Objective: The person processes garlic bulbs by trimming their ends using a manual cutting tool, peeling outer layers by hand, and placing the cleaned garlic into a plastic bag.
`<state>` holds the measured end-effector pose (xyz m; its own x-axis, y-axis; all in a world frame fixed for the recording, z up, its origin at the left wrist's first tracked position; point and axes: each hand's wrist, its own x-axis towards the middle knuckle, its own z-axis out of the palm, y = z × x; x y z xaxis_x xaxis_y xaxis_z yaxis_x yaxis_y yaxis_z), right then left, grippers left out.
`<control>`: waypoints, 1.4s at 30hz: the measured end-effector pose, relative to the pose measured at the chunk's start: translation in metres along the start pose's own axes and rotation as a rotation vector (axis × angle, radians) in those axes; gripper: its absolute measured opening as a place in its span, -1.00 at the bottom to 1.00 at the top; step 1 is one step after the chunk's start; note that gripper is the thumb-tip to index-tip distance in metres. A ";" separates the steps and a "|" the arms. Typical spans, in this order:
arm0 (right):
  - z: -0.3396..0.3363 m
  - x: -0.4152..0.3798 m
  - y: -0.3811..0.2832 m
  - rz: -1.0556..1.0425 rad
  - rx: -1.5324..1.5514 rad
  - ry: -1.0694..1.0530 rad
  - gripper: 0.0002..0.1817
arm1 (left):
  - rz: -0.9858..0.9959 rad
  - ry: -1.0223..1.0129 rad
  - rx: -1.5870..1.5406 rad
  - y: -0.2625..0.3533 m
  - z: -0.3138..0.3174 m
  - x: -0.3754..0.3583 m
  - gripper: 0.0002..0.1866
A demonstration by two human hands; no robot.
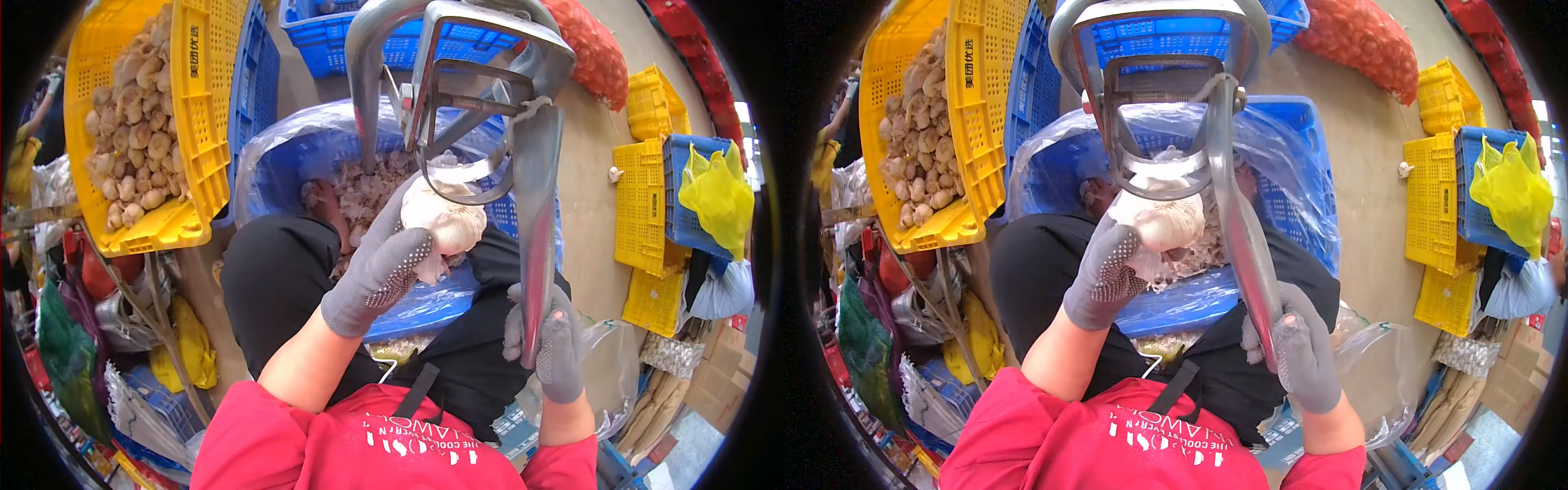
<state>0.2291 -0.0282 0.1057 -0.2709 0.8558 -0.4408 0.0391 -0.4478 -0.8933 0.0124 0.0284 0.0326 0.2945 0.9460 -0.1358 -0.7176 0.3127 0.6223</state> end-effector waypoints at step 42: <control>0.007 -0.012 -0.012 0.060 0.022 0.004 -0.30 | 0.067 -0.016 0.059 -0.002 0.008 -0.013 -0.20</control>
<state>0.2248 -0.0351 0.1221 -0.2652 0.8283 -0.4936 0.0340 -0.5036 -0.8633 0.0153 0.0145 0.0396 0.2569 0.9631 -0.0802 -0.6981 0.2423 0.6737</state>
